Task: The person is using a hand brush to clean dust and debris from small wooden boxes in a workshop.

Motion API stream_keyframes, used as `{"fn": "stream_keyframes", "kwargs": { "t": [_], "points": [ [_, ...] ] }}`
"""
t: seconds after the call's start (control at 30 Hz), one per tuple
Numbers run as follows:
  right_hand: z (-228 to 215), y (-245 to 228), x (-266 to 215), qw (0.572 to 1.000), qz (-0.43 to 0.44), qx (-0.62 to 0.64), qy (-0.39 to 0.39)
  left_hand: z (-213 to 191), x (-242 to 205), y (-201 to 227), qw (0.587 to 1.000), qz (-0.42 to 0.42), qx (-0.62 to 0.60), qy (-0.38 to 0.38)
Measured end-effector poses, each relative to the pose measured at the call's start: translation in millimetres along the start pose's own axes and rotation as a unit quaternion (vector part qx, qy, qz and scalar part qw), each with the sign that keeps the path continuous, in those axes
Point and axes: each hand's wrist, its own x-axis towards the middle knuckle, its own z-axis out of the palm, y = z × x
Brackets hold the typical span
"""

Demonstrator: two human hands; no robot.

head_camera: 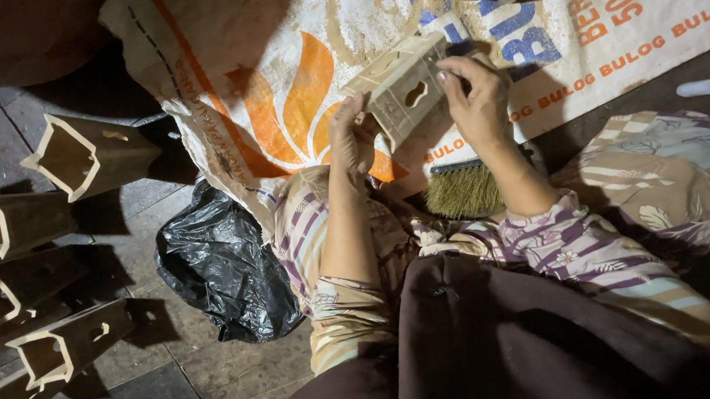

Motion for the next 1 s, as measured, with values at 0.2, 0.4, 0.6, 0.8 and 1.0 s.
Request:
{"fn": "stream_keyframes", "kwargs": {
  "t": [0.2,0.4,0.6,0.8,1.0],
  "points": [
    [9.7,-0.2,1.6,1.000,-0.022,-0.008,-0.002,-2.3,1.5,-3.2,0.999,0.025,0.015,0.023],
    [14.7,2.2,-0.1,0.996,-0.048,-0.072,-0.019,17.7,-6.8,-10.2,0.994,0.004,0.101,-0.040],
    [18.3,2.0,-9.0,0.993,-0.096,-0.072,-0.007,23.6,-11.1,-9.5,0.994,0.000,0.070,-0.082],
    [0.4,28.9,-40.7,0.987,-0.004,-0.116,-0.110,23.3,-8.9,-14.9,0.999,0.023,0.035,-0.024],
    [-9.0,34.6,-71.0,0.969,0.089,-0.119,-0.195,-51.9,50.7,-57.9,0.998,-0.026,0.054,-0.015]
  ]
}}
